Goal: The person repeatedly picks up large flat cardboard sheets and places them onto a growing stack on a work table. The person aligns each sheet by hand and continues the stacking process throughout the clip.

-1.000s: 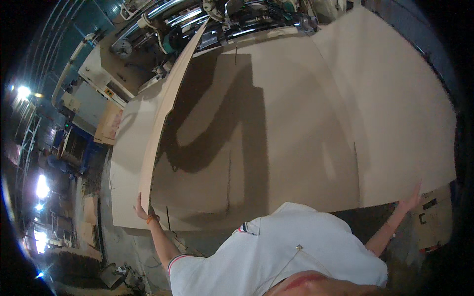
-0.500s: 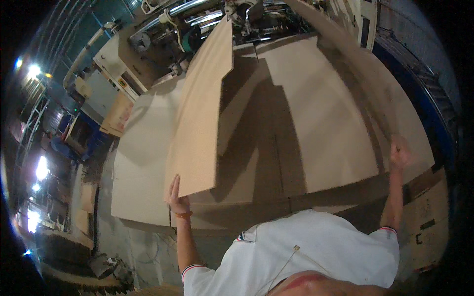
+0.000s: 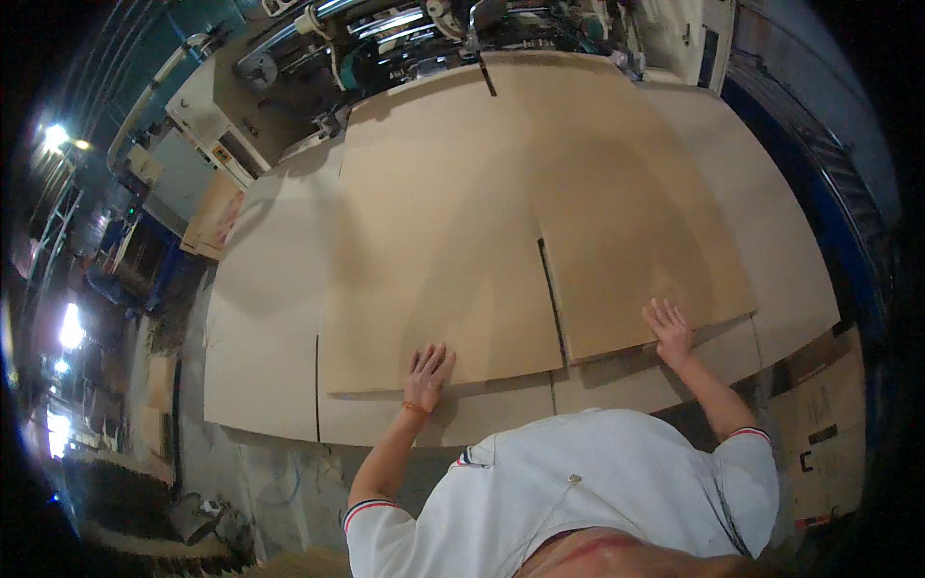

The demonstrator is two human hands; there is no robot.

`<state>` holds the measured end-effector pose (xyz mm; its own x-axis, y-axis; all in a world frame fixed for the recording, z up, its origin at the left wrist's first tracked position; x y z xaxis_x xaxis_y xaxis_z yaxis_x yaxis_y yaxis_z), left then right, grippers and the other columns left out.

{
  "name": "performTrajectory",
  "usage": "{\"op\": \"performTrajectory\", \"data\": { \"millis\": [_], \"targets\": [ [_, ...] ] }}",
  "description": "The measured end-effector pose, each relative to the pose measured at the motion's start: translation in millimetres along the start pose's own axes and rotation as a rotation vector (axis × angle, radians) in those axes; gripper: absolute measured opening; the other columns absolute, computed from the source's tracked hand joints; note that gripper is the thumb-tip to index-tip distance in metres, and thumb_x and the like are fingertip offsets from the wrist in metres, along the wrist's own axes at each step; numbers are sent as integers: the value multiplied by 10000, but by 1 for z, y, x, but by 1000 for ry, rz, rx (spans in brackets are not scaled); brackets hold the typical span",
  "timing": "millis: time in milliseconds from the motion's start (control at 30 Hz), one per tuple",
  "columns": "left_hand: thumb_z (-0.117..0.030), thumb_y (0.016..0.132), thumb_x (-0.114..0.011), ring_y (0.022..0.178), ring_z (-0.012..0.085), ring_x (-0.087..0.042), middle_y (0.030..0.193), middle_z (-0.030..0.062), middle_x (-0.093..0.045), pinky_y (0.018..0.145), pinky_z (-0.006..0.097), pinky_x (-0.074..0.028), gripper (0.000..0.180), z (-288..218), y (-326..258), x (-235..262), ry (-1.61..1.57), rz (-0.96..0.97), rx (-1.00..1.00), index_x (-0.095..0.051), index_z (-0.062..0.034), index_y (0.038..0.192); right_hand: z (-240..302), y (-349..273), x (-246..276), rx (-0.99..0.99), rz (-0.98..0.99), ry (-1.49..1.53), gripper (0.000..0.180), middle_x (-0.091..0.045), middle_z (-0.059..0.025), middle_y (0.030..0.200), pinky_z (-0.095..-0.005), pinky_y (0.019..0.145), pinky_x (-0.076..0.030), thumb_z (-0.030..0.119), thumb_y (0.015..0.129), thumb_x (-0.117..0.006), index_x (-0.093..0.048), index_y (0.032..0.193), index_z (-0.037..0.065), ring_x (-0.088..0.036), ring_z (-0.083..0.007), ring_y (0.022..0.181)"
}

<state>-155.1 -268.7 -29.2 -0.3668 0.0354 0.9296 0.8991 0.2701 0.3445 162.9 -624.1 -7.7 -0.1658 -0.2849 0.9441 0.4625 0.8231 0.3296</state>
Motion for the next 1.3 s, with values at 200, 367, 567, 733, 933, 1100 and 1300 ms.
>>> {"op": "performTrajectory", "data": {
  "millis": [200,367,567,733,933,1100,1300],
  "targets": [
    [-133,836,-524,1345,249,-395,1455,35,-434,1120,483,-253,506,17,-7,-13,59,91,-8,-540,-243,1330,5,-3,-22,31,43,31,706,-457,-139,1414,-518,1052,-353,-51,662,-626,-524,1334,141,-430,-391,1286],
    [-83,816,-534,1359,289,-362,1481,48,-387,1107,537,-252,616,8,5,6,-16,191,1,-451,-276,1396,6,-1,-25,31,124,-7,746,-382,-137,1470,-542,1094,-282,-35,658,-639,-481,1367,134,-331,-393,1353],
    [-108,825,-516,1379,313,-319,1528,52,-292,1106,568,-232,654,13,3,-13,125,401,0,-371,-281,1439,24,12,-19,-5,543,46,740,-228,-136,1543,-592,1120,-187,57,683,-648,-434,1390,95,-174,-376,1420],
    [-134,832,-524,1355,317,-362,1494,51,-358,1100,585,-225,551,20,-1,0,-57,207,8,-485,-256,1368,9,5,-15,94,365,282,678,-295,-145,1513,-585,1129,-162,170,712,-670,-473,1354,82,-225,-379,1403],
    [-136,831,-518,1352,324,-376,1435,82,-447,1107,582,-208,450,46,-17,4,-102,207,67,-596,-216,1267,17,-10,-24,81,433,336,574,-367,-146,1472,-573,1124,-179,236,769,-647,-522,1309,87,-276,-372,1384],
    [-114,825,-501,1326,343,-414,1414,102,-476,1107,579,-210,440,51,-28,16,-73,185,71,-621,-181,1242,44,-65,-24,108,408,322,499,-379,-146,1465,-554,1107,-222,228,806,-626,-545,1274,74,-311,-364,1370],
    [-52,814,-544,1282,330,-471,1372,93,-520,1084,584,-252,440,23,-11,56,-108,131,108,-617,-165,1234,11,-68,-12,-327,208,327,496,-384,-207,1439,-508,1082,-286,142,821,-621,-501,1291,42,-352,-399,1327]
  ]
}}
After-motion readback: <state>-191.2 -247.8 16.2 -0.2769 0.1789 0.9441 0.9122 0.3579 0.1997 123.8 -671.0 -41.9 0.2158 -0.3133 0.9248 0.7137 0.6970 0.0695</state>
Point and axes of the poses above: each hand's wrist, its own y-axis towards the middle knuckle, its own x-axis out of the back of the hand, z = x × y, the point moved 10 cm from there along y, towards the middle knuckle
